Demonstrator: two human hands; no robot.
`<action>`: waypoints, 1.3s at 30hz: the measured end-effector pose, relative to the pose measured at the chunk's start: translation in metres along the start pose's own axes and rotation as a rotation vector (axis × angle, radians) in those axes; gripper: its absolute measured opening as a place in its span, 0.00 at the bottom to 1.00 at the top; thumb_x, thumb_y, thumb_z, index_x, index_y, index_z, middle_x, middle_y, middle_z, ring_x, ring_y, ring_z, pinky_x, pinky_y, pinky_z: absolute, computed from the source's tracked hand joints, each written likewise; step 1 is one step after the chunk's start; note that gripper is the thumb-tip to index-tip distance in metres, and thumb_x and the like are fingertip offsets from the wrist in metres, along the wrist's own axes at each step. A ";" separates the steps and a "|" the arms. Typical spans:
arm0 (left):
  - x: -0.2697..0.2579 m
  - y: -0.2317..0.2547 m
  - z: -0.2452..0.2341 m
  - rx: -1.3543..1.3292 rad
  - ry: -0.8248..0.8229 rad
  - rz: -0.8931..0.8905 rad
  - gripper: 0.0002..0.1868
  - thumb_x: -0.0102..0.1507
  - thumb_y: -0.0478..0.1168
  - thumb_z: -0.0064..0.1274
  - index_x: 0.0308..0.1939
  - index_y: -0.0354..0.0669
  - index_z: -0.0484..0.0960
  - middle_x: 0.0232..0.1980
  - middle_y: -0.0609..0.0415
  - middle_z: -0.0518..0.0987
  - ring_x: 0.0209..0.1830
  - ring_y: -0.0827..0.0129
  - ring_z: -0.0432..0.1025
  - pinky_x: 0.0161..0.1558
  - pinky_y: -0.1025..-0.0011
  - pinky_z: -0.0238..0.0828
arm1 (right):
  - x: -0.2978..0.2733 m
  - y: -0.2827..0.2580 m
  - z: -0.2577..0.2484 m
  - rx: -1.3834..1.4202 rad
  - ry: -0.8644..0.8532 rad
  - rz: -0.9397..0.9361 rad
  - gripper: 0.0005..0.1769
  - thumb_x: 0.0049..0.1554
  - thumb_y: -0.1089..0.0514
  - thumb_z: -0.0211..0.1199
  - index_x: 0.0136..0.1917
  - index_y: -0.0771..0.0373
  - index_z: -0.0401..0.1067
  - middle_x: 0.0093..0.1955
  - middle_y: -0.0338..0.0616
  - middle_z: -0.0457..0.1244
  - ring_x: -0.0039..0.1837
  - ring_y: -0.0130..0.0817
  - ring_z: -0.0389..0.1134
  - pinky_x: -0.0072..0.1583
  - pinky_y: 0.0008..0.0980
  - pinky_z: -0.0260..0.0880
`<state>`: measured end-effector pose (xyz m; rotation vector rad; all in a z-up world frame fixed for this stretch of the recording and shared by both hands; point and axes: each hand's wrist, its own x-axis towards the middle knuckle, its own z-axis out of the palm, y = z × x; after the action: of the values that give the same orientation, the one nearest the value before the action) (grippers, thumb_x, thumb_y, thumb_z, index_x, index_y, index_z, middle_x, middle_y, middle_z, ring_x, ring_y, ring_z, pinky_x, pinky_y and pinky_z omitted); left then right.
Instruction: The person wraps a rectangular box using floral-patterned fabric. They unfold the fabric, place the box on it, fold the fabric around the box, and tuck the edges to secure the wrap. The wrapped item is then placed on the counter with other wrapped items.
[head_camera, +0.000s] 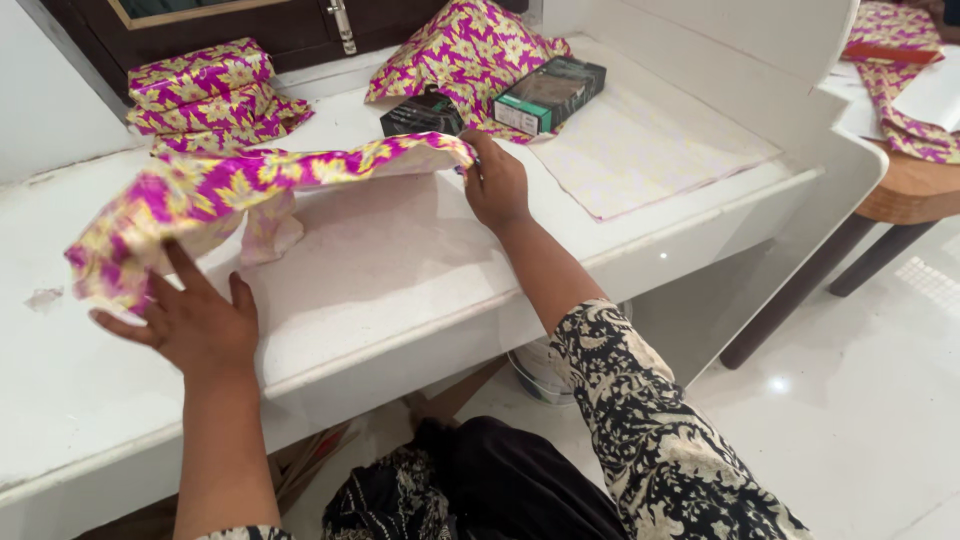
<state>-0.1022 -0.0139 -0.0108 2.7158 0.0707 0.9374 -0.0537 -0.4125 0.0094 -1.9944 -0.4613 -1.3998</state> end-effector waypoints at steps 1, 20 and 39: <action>0.002 -0.004 0.003 0.047 0.017 -0.041 0.48 0.67 0.57 0.49 0.83 0.32 0.54 0.77 0.21 0.52 0.81 0.29 0.41 0.75 0.22 0.17 | 0.002 0.002 0.001 0.017 0.006 0.041 0.15 0.60 0.65 0.57 0.61 0.59 0.67 0.47 0.53 0.69 0.47 0.51 0.72 0.49 0.46 0.71; 0.018 -0.033 0.014 -0.322 0.381 0.086 0.47 0.75 0.50 0.52 0.78 0.24 0.37 0.79 0.23 0.49 0.78 0.29 0.50 0.75 0.41 0.48 | 0.121 0.020 0.110 0.829 0.479 0.227 0.14 0.71 0.58 0.54 0.60 0.71 0.71 0.56 0.46 0.67 0.58 0.31 0.66 0.62 0.29 0.65; 0.025 -0.047 0.019 -0.748 0.126 -0.077 0.10 0.73 0.32 0.56 0.58 0.31 0.83 0.53 0.47 0.80 0.42 0.67 0.79 0.30 0.73 0.77 | 0.060 0.100 0.107 0.365 -0.506 0.835 0.33 0.48 0.39 0.73 0.54 0.70 0.76 0.51 0.52 0.71 0.48 0.42 0.73 0.49 0.43 0.75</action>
<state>-0.0685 0.0302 -0.0227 1.9545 -0.1271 0.8829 0.1044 -0.4172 0.0106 -1.8717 -0.0484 -0.2770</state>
